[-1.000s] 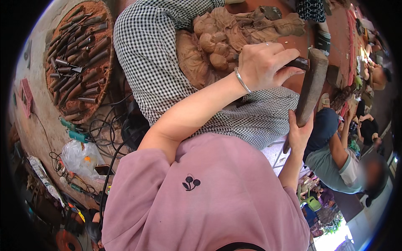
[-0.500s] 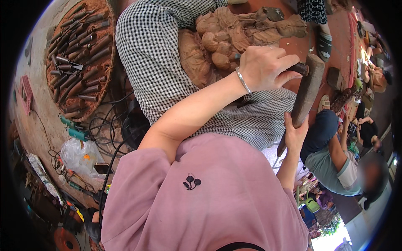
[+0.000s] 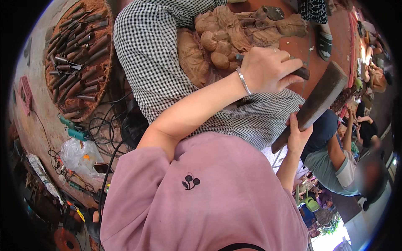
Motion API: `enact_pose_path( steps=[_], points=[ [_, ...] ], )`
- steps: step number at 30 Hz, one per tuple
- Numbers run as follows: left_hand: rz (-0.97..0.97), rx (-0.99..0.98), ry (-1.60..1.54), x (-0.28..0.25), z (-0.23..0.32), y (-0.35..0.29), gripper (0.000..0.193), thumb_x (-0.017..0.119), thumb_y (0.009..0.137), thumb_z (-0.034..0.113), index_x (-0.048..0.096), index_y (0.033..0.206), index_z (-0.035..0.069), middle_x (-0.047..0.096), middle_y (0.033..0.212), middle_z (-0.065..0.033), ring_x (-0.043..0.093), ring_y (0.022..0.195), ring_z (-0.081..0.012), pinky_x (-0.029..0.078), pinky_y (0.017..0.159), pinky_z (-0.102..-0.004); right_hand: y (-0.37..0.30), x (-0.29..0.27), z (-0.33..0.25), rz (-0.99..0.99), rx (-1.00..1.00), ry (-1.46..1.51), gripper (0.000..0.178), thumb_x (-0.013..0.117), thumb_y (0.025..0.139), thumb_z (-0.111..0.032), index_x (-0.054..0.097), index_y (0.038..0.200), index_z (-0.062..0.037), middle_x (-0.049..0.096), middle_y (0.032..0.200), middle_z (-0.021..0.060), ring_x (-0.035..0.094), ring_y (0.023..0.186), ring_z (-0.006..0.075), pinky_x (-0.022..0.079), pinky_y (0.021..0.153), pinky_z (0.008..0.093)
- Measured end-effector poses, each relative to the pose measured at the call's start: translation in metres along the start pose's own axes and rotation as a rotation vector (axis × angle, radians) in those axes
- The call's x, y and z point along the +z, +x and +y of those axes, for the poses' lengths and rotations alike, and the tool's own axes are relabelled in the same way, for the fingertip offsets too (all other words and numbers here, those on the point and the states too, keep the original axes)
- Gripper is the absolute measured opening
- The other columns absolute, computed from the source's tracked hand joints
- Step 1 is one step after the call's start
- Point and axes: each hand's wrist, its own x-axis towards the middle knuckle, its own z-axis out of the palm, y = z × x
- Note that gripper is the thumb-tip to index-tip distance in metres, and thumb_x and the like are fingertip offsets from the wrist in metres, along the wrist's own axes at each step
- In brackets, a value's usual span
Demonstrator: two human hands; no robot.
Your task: The person carves a wooden object using a chisel and mallet. They repeatedly strike the chisel with the mallet to shape the wood, occasionally adjusting the object's position.
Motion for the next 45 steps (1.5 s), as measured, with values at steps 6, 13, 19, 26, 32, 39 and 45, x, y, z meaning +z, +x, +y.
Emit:
enact_pose_path(
  steps=[6,13,19,26,32,39,45],
  points=[
    [0.004,-0.085,-0.041,-0.002,-0.003,0.005,0.030,0.076,0.074,0.039,0.069,0.093,0.016,0.058,0.064,0.0006,0.061,0.055,-0.0180,0.046,0.047,-0.0292,0.004,0.001,-0.004,-0.025,-0.013,0.092,0.037,0.069,0.088,-0.005,0.053,0.120,0.0041,0.060,0.087,0.0049,0.057,0.071,0.0109,0.048,0.065,0.0248],
    [0.009,-0.093,-0.033,-0.003,-0.008,0.003,0.030,0.077,0.074,0.037,0.069,0.093,0.015,0.060,0.064,0.0009,0.061,0.055,-0.0178,0.046,0.047,-0.0297,0.006,0.005,-0.003,-0.034,-0.027,-0.127,0.036,0.071,0.087,-0.008,0.054,0.118,0.0014,0.060,0.086,0.0041,0.057,0.073,0.0113,0.048,0.068,0.0259],
    [0.031,-0.107,-0.063,-0.009,-0.004,0.006,0.030,0.078,0.072,0.037,0.069,0.092,0.015,0.059,0.063,0.0010,0.060,0.054,-0.0177,0.046,0.047,-0.0298,0.002,-0.001,0.011,-0.047,-0.001,-0.223,0.034,0.074,0.085,-0.011,0.057,0.112,-0.0002,0.060,0.087,0.0037,0.057,0.076,0.0116,0.048,0.071,0.0271],
    [0.040,-0.085,-0.059,-0.008,-0.006,0.004,0.031,0.079,0.072,0.037,0.070,0.091,0.015,0.059,0.063,0.0011,0.059,0.053,-0.0176,0.045,0.047,-0.0297,0.002,0.000,0.005,-0.043,-0.015,-0.271,0.039,0.075,0.085,-0.011,0.055,0.117,0.0003,0.060,0.087,0.0040,0.057,0.076,0.0108,0.048,0.071,0.0266],
    [0.022,-0.081,-0.047,-0.011,-0.005,0.003,0.032,0.078,0.072,0.038,0.069,0.092,0.015,0.059,0.064,0.0007,0.060,0.055,-0.0174,0.046,0.048,-0.0298,-0.002,0.003,0.002,-0.034,-0.103,-0.290,0.037,0.074,0.085,-0.010,0.055,0.115,-0.0007,0.060,0.088,0.0035,0.057,0.077,0.0109,0.048,0.072,0.0261],
    [0.006,-0.072,-0.054,-0.012,-0.004,0.001,0.032,0.078,0.072,0.039,0.070,0.091,0.015,0.058,0.064,0.0007,0.060,0.055,-0.0180,0.046,0.048,-0.0300,-0.005,0.000,0.004,-0.058,-0.055,-0.338,0.037,0.074,0.085,-0.010,0.054,0.115,-0.0007,0.060,0.087,0.0031,0.057,0.077,0.0108,0.047,0.072,0.0261],
    [-0.024,-0.070,-0.057,-0.012,-0.005,-0.001,0.031,0.077,0.072,0.040,0.070,0.090,0.015,0.058,0.066,0.0004,0.060,0.055,-0.0184,0.046,0.048,-0.0296,-0.012,0.003,0.011,-0.038,-0.077,-0.355,0.028,0.072,0.087,-0.009,0.055,0.108,-0.0013,0.060,0.084,0.0038,0.056,0.072,0.0105,0.047,0.068,0.0257]
  ],
)
